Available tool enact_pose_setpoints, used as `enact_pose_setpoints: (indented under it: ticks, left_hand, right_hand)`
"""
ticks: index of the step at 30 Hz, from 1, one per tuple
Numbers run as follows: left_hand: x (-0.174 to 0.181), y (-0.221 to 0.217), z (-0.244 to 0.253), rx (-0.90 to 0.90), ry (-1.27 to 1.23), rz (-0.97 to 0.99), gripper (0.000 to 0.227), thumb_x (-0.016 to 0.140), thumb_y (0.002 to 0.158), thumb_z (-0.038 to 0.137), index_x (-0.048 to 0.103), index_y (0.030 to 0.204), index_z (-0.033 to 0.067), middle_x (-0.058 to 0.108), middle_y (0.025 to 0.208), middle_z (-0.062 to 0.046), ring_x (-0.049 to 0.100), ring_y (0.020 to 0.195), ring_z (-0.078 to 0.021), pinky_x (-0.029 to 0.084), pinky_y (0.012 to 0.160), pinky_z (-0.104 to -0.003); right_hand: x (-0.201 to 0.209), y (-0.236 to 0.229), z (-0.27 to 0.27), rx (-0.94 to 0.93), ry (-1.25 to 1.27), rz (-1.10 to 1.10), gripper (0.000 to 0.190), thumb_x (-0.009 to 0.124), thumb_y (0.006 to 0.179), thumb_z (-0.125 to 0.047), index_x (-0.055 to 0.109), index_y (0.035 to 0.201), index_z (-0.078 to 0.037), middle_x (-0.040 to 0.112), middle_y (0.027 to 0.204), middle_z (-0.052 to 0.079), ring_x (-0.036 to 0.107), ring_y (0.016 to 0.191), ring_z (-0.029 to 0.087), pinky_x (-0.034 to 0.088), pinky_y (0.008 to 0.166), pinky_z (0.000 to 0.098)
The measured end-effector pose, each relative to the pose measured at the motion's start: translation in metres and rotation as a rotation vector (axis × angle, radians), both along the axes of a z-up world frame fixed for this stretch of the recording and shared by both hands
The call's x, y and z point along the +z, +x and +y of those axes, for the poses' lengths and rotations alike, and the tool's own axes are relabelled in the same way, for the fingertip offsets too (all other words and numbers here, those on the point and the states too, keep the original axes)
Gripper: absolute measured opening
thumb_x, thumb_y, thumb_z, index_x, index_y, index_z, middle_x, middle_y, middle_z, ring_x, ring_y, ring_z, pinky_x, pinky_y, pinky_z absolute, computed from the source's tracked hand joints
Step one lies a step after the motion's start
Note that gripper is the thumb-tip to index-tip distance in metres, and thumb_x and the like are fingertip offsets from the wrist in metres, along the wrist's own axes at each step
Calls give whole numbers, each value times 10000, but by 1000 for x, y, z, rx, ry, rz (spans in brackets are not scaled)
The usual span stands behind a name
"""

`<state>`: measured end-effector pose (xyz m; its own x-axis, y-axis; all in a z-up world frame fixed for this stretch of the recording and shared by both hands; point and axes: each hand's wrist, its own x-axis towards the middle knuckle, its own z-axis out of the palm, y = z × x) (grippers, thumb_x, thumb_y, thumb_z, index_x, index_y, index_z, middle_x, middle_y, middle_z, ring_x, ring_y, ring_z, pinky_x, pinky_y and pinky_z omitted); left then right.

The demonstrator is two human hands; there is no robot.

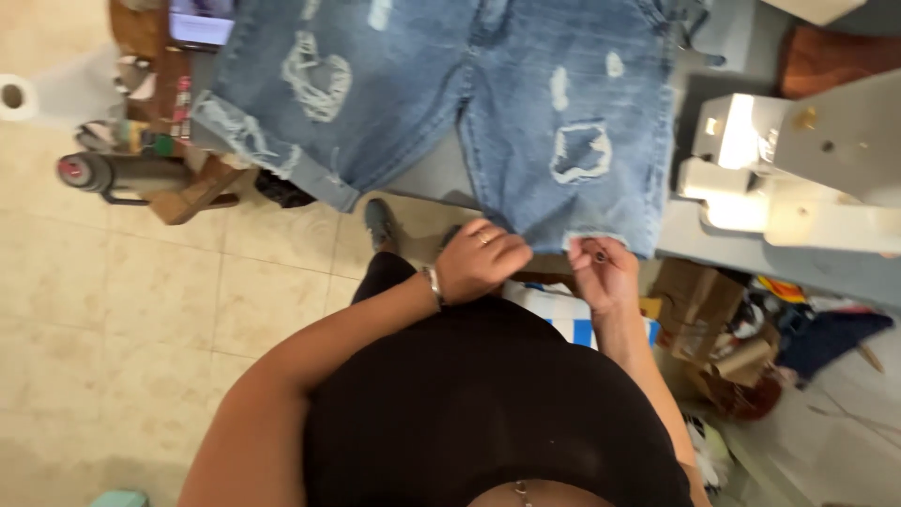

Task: Folding and adjusting the cuffs of denim shorts on a workbench to match a reference style

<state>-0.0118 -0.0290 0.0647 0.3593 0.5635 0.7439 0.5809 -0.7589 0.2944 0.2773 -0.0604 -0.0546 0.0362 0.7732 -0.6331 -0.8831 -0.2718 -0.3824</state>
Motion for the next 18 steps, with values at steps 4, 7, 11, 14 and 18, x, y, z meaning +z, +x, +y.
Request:
enact_pose_setpoints:
  ticks: [4,7,11,14,18]
  left_hand:
    - [3,-1,0,-7,10,-54,199,517,1064,143,682,955,171,642,919,-26,644,780,-190,529,767,-354]
    - [-5,1,-4,3,15,-85,192,509,1071,157,680,985,172,656,959,-24,658,815,-189,528,800,-357]
    - [-3,4,-3,-4,32,-118,198,500,1074,135,666,972,170,660,970,-32,659,819,-199,529,810,-362]
    - [-4,6,-5,-27,20,-125,225,495,1083,155,657,928,171,657,952,-25,638,797,-199,517,796,-358]
    - [-2,5,-4,-31,28,-118,237,487,1090,168,674,945,178,671,990,-21,637,814,-198,515,795,-364]
  right_hand:
    - [-16,23,-3,69,78,-184,79,754,861,-85,698,807,-90,727,796,107,740,762,292,648,850,531]
    - [115,-52,15,-148,119,-375,347,618,852,233,519,571,54,491,597,153,626,630,366,590,835,581]
    - [59,-31,6,-52,170,-443,420,694,918,141,546,549,6,593,690,149,673,716,280,577,884,493]
    - [11,-1,1,-96,96,-196,276,707,874,72,594,657,-55,643,717,101,681,734,236,587,879,379]
    - [-4,17,-14,107,68,-244,172,720,964,-279,692,878,-133,696,816,34,708,749,191,611,862,389]
